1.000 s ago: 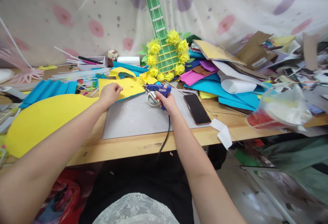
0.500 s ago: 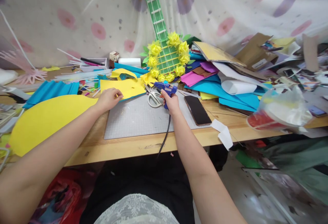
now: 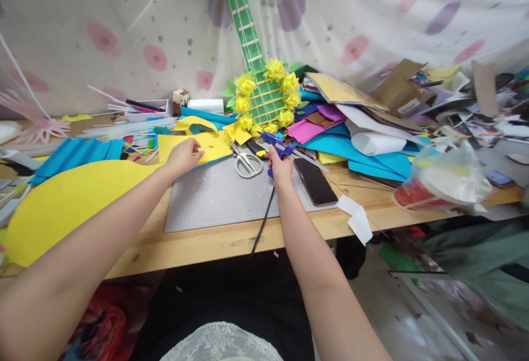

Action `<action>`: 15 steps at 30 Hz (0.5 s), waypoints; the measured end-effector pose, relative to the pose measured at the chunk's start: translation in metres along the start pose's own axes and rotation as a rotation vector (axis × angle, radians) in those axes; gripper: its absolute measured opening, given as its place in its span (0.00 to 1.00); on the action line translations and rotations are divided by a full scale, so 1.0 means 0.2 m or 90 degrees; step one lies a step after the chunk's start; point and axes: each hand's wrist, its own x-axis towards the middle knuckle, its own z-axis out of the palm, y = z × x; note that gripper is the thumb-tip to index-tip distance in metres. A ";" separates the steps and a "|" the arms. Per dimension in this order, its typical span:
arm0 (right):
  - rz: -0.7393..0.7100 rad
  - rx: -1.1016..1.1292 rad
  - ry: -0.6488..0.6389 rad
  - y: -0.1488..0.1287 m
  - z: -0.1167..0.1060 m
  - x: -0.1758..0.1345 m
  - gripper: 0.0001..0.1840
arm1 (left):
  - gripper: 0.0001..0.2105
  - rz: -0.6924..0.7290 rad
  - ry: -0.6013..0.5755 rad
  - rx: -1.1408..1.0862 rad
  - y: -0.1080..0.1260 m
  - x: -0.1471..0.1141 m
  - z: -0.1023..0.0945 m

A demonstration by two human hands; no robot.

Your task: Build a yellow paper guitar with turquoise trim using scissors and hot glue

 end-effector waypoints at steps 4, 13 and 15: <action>0.005 0.007 0.016 0.01 -0.01 0.02 0.23 | 0.14 0.013 -0.009 0.033 0.09 0.08 0.00; 0.012 -0.069 -0.004 0.06 0.02 0.03 0.20 | 0.14 -0.060 -0.010 -0.032 0.01 0.22 0.10; 0.005 -0.072 -0.012 0.07 0.02 0.03 0.20 | 0.16 -0.057 -0.028 -0.084 0.01 0.27 0.13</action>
